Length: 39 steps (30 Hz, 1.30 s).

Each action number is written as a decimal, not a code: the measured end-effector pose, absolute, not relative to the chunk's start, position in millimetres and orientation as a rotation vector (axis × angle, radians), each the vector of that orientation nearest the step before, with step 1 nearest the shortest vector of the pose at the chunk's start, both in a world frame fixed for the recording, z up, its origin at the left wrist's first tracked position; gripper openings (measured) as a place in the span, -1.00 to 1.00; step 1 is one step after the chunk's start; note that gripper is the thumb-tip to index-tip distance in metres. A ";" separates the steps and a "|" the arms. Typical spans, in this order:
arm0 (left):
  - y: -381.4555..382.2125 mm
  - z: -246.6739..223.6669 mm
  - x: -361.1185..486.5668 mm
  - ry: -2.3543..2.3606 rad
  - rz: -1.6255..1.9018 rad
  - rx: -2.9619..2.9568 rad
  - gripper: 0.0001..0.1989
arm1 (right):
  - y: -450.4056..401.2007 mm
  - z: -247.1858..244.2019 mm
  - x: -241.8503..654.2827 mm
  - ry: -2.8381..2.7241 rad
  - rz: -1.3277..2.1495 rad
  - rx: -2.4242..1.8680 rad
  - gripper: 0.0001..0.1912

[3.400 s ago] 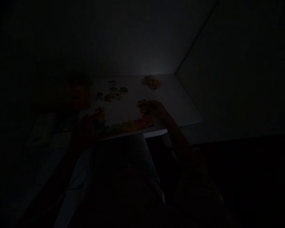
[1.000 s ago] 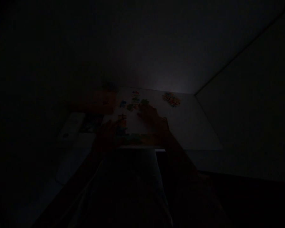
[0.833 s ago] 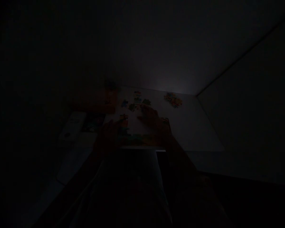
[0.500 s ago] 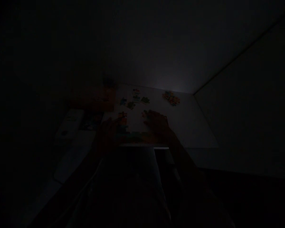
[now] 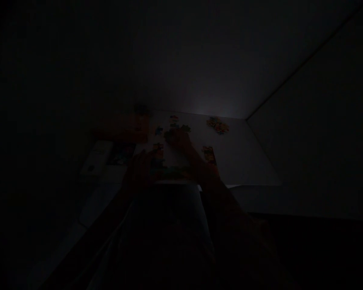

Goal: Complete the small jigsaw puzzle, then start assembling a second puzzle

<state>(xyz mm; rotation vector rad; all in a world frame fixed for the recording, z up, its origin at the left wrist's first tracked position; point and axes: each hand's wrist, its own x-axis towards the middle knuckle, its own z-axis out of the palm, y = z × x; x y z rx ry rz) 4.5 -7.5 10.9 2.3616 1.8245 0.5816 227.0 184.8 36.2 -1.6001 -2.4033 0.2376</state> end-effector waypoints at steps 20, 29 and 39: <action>-7.8 14.3 8.3 1.850 0.553 2.348 -0.17 | 175.9 28.5 281.3 -2.640 0.406 -1.342 -0.22; -8.4 17.1 7.0 1.824 0.555 2.344 -0.15 | 162.5 32.0 282.4 -2.580 0.329 -1.391 -0.46; -9.2 15.9 7.2 1.820 0.536 2.347 -0.16 | 165.5 38.3 274.5 -2.345 0.324 -1.324 -0.50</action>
